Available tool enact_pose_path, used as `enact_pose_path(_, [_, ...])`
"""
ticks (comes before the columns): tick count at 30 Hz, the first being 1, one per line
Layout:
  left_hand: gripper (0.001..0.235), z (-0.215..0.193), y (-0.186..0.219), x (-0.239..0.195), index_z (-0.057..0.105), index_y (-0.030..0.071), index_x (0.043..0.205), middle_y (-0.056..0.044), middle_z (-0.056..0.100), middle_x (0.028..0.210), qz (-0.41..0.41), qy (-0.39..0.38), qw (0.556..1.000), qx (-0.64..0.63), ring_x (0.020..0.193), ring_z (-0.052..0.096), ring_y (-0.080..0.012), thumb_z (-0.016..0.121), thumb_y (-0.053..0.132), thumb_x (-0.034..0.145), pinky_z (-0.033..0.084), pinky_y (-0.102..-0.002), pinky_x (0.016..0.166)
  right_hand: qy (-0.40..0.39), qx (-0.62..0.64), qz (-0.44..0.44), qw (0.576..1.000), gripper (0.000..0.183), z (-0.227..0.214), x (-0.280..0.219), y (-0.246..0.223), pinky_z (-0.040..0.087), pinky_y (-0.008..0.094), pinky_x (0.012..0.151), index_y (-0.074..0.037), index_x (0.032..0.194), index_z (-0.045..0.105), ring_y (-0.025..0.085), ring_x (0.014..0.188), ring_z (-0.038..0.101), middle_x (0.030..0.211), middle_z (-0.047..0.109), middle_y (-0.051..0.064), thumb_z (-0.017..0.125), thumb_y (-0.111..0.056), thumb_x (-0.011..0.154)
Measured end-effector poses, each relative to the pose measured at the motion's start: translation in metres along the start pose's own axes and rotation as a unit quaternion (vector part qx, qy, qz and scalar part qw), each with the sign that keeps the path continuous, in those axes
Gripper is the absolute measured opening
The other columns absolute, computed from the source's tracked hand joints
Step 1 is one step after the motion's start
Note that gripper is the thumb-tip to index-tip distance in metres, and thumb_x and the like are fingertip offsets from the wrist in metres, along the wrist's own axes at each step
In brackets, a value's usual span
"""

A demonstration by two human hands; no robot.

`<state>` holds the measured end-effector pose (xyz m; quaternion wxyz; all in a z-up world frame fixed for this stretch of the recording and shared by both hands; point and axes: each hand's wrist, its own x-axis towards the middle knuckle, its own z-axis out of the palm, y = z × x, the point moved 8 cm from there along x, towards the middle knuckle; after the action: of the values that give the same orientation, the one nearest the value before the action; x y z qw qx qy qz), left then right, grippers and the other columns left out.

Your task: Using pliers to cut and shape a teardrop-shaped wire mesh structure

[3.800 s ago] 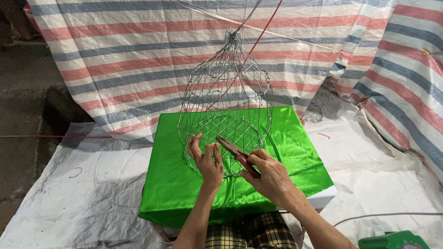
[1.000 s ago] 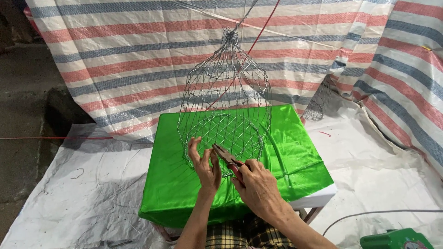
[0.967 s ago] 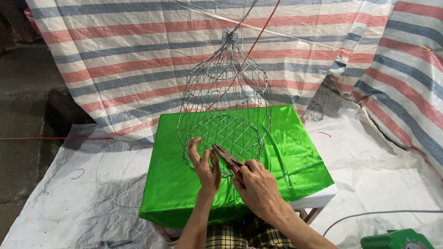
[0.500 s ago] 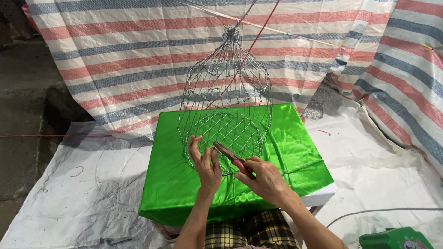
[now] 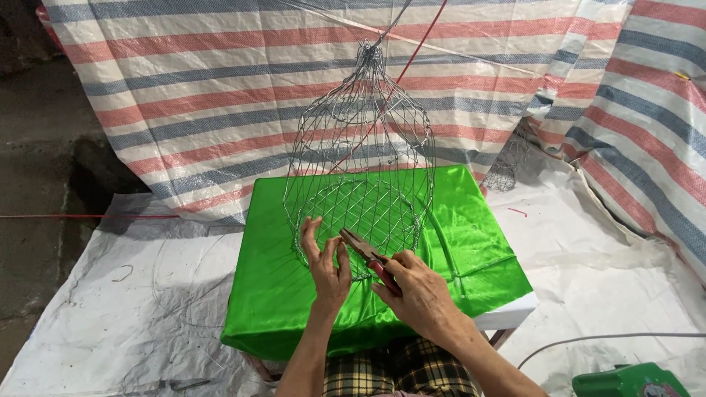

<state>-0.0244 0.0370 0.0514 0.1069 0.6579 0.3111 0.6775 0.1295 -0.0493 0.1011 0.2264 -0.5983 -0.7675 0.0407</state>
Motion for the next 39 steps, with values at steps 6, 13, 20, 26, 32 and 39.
enact_pose_path(6, [0.027, -0.001, 0.002, 0.001, 0.067, 0.0, 0.098, -0.02, 0.035, 0.154, 0.007, -0.003, 1.0, 0.026, 0.154, 0.024, -0.0368, 0.05, 0.017, 0.109, 0.052, -0.051, 0.114, -0.062, 0.035, 0.049, 0.996, 0.03, 0.0, 0.004, 0.009, 0.058, 0.035, 0.061, -0.012, 0.097, 0.063, 0.017, 0.069, 0.059, 0.097, 0.058, 0.002, 0.067, -0.042, 0.098])
enact_pose_path(13, [0.035, 0.0, 0.004, 0.003, 0.064, -0.003, 0.095, -0.02, 0.032, 0.153, 0.004, -0.013, 1.0, 0.006, 0.153, 0.023, -0.0358, 0.047, 0.023, 0.111, 0.065, -0.044, 0.098, -0.102, 0.093, 0.06, 0.989, 0.035, -0.009, 0.006, 0.011, 0.046, 0.036, 0.063, -0.015, 0.084, 0.058, 0.018, 0.064, 0.054, 0.088, 0.058, 0.001, 0.062, -0.046, 0.1])
enact_pose_path(20, [0.037, 0.0, -0.004, -0.001, 0.07, 0.001, 0.104, -0.019, 0.03, 0.159, -0.011, -0.021, 0.998, 0.05, 0.155, 0.022, -0.0372, 0.046, 0.029, 0.111, 0.06, -0.049, 0.105, -0.002, -0.073, 0.016, 0.997, 0.036, 0.0, -0.013, -0.003, 0.059, 0.039, 0.065, -0.011, 0.102, 0.065, 0.022, 0.084, 0.062, 0.102, 0.059, 0.007, 0.075, -0.043, 0.091])
enact_pose_path(26, [0.016, -0.011, 0.006, 0.002, 0.073, -0.003, 0.103, -0.016, 0.033, 0.16, 0.039, 0.003, 0.999, 0.028, 0.154, 0.032, -0.0357, 0.057, 0.001, 0.103, 0.041, -0.054, 0.127, 0.035, 0.047, 0.02, 0.998, 0.034, -0.024, -0.036, 0.007, 0.065, 0.039, 0.066, -0.009, 0.103, 0.067, 0.023, 0.078, 0.07, 0.117, 0.062, 0.009, 0.071, -0.041, 0.093])
enact_pose_path(32, [0.003, -0.025, -0.002, 0.007, 0.064, 0.001, 0.1, -0.018, 0.042, 0.15, 0.05, 0.068, 0.996, 0.027, 0.106, 0.069, -0.0185, 0.062, 0.001, 0.099, 0.059, -0.037, 0.105, 0.003, 0.201, 0.1, 0.974, 0.049, -0.028, -0.044, 0.04, 0.059, 0.025, 0.057, -0.004, 0.114, 0.072, 0.012, 0.069, 0.064, 0.11, 0.064, 0.003, 0.062, -0.047, 0.093])
enact_pose_path(39, [0.033, -0.054, -0.036, 0.098, 0.057, 0.009, 0.129, -0.018, 0.051, 0.146, -0.077, 0.109, 0.991, 0.021, 0.14, 0.048, -0.0312, 0.056, 0.033, 0.106, 0.04, -0.051, 0.119, 0.1, 0.339, 0.173, 0.919, 0.039, -0.041, -0.035, 0.077, 0.068, 0.03, 0.072, -0.002, 0.109, 0.076, 0.019, 0.088, 0.074, 0.112, 0.072, 0.008, 0.065, -0.034, 0.089])
